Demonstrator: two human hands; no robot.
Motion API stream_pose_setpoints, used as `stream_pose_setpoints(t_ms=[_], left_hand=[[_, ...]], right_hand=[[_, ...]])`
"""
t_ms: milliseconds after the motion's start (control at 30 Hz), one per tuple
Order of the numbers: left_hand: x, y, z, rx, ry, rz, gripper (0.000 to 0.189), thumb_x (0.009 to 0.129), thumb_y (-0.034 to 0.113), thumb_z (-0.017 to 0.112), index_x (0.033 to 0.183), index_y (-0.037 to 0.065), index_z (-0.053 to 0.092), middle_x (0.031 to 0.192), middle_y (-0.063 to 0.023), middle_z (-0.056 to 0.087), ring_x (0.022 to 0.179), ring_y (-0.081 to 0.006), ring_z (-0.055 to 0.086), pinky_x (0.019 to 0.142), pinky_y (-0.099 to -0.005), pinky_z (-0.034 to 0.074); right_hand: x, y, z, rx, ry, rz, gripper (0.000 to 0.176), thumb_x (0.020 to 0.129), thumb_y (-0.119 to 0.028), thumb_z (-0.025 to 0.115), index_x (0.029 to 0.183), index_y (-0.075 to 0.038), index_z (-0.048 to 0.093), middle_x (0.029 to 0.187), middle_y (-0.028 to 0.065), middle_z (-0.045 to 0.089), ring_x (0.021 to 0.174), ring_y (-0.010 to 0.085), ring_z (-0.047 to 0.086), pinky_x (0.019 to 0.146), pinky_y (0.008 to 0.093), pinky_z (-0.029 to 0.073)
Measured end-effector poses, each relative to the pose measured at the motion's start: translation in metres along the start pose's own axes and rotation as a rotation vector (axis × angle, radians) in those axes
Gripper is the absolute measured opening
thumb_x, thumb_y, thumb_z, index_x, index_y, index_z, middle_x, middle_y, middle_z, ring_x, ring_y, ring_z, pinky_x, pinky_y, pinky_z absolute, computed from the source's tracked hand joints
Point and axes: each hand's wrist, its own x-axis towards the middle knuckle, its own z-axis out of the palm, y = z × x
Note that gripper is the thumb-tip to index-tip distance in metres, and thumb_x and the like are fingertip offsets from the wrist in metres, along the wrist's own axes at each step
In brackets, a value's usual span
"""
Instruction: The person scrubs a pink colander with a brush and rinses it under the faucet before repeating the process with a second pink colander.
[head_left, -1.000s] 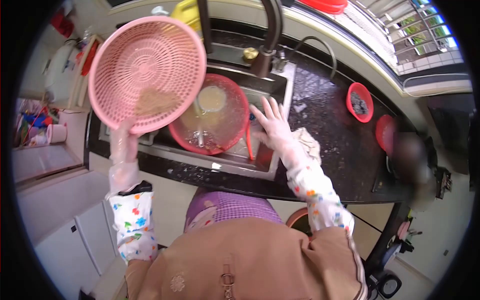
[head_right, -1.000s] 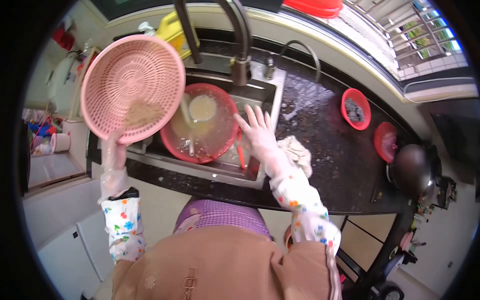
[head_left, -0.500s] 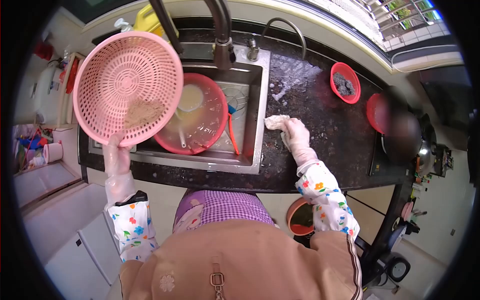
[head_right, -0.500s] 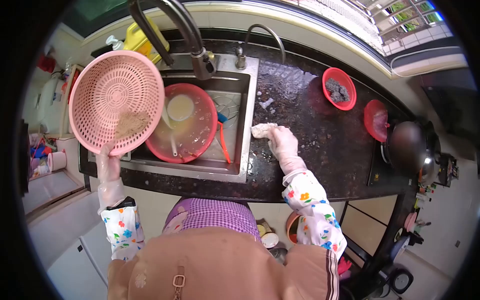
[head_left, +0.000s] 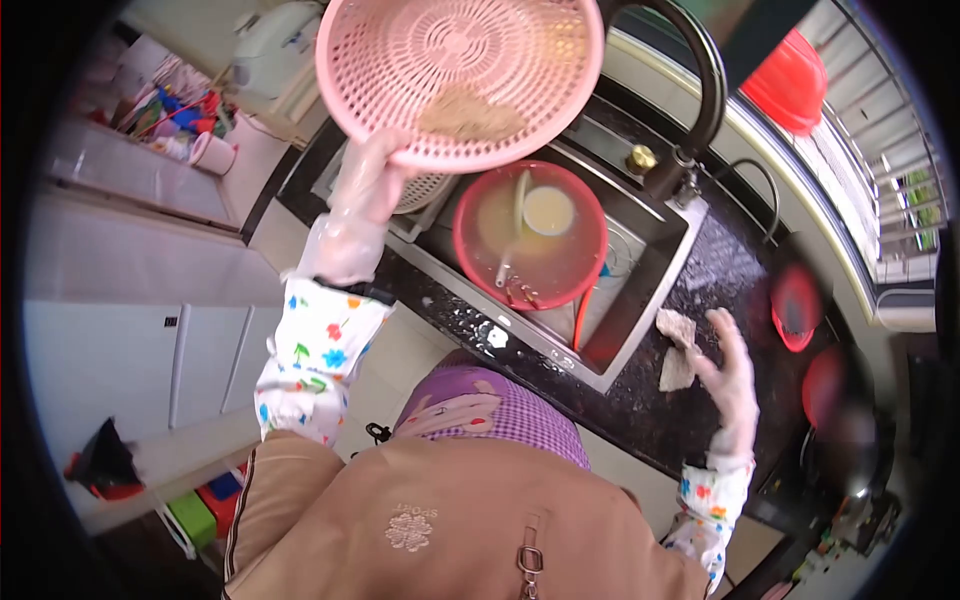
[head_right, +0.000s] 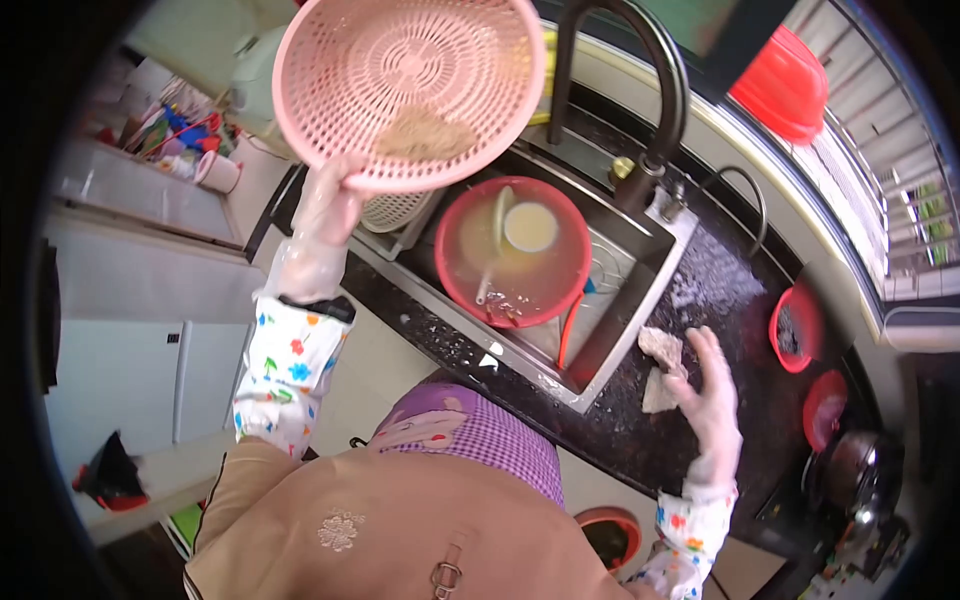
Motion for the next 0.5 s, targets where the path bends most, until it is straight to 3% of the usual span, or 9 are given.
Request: stream_pose_setpoints(t_ms=[33, 67, 133, 233, 300, 367, 400, 433, 500], left_hand=[[0.006, 0.009, 0.012, -0.024, -0.029, 0.038, 0.023, 0.086, 0.005, 0.055, 0.105, -0.008, 0.054, 0.097, -0.0119, 0.058, 0.089, -0.0213, 0.060, 0.075, -0.0342, 0.054], [0.019, 0.018, 0.010, 0.023, -0.044, 0.066, 0.039, 0.082, 0.000, 0.049, 0.118, -0.014, 0.041, 0.114, -0.0208, 0.055, 0.101, -0.0315, 0.061, 0.085, -0.0421, 0.056], [0.051, 0.031, 0.017, -0.030, -0.100, 0.076, 0.035, 0.083, 0.001, 0.049, 0.114, -0.014, 0.043, 0.111, -0.0222, 0.055, 0.100, -0.0336, 0.061, 0.084, -0.0469, 0.056], [0.081, 0.046, 0.036, -0.130, -0.122, 0.159, 0.033, 0.083, 0.000, 0.047, 0.112, -0.016, 0.043, 0.114, -0.0243, 0.054, 0.100, -0.0362, 0.061, 0.084, -0.0503, 0.056], [0.090, 0.060, 0.059, -0.229, -0.124, 0.143, 0.039, 0.079, 0.005, 0.052, 0.116, -0.010, 0.046, 0.116, -0.0256, 0.057, 0.103, -0.0401, 0.060, 0.088, -0.0497, 0.053], [0.131, 0.064, 0.060, -0.254, -0.185, 0.159, 0.037, 0.081, 0.004, 0.049, 0.115, -0.010, 0.042, 0.120, -0.0254, 0.053, 0.107, -0.0413, 0.057, 0.090, -0.0519, 0.052], [0.147, 0.071, 0.059, -0.264, -0.237, 0.160, 0.034, 0.083, 0.002, 0.045, 0.115, -0.010, 0.039, 0.124, -0.0252, 0.048, 0.111, -0.0424, 0.054, 0.091, -0.0540, 0.051], [0.162, 0.077, 0.061, -0.210, -0.264, 0.253, 0.038, 0.083, 0.003, 0.046, 0.118, -0.009, 0.038, 0.123, -0.0255, 0.049, 0.109, -0.0426, 0.055, 0.089, -0.0542, 0.052], [0.173, 0.088, 0.056, -0.131, -0.244, 0.346, 0.041, 0.083, 0.003, 0.047, 0.121, -0.009, 0.036, 0.122, -0.0257, 0.049, 0.106, -0.0428, 0.056, 0.087, -0.0543, 0.052]], right_hand=[[0.005, -0.041, -0.023, 0.168, 0.054, 0.099, 0.061, 0.073, 0.003, 0.071, 0.130, -0.004, 0.052, 0.132, 0.0133, 0.055, 0.124, 0.0233, 0.050, 0.104, 0.0329, 0.037], [0.005, -0.082, -0.042, 0.313, 0.132, 0.141, 0.054, 0.075, 0.004, 0.067, 0.127, -0.001, 0.055, 0.127, 0.0117, 0.058, 0.120, 0.0202, 0.053, 0.102, 0.0314, 0.038], [0.012, -0.149, -0.066, 0.415, 0.280, -0.011, 0.041, 0.086, -0.009, 0.061, 0.124, 0.003, 0.056, 0.124, 0.0152, 0.060, 0.113, 0.0213, 0.058, 0.097, 0.0316, 0.043], [0.019, -0.156, -0.054, 0.793, 0.282, -0.335, 0.044, 0.091, -0.035, 0.057, 0.114, 0.002, 0.058, 0.111, 0.0193, 0.064, 0.093, 0.0219, 0.064, 0.080, 0.0317, 0.050], [0.038, -0.123, 0.014, 1.219, 0.046, -0.201, 0.032, 0.095, -0.033, 0.048, 0.112, -0.007, 0.058, 0.107, 0.0146, 0.064, 0.094, 0.0218, 0.063, 0.074, 0.0335, 0.051], [0.075, -0.076, 0.102, 0.215, -0.100, -0.229, 0.027, 0.094, -0.029, 0.049, 0.113, -0.013, 0.061, 0.108, 0.0138, 0.064, 0.097, 0.0266, 0.063, 0.077, 0.0370, 0.052], [0.099, -0.029, 0.141, -0.707, -0.228, -0.477, 0.033, 0.091, -0.030, 0.053, 0.116, -0.011, 0.061, 0.111, 0.0171, 0.064, 0.099, 0.0324, 0.063, 0.082, 0.0390, 0.051], [0.082, -0.095, 0.124, -0.129, -0.158, -0.006, 0.036, 0.086, -0.026, 0.062, 0.117, -0.008, 0.060, 0.097, 0.0176, 0.067, 0.089, 0.0335, 0.064, 0.078, 0.0377, 0.052], [0.080, -0.134, 0.111, 0.030, -0.016, -0.162, 0.025, 0.083, -0.016, 0.067, 0.106, -0.005, 0.065, 0.091, 0.0158, 0.067, 0.082, 0.0311, 0.065, 0.073, 0.0380, 0.051]])
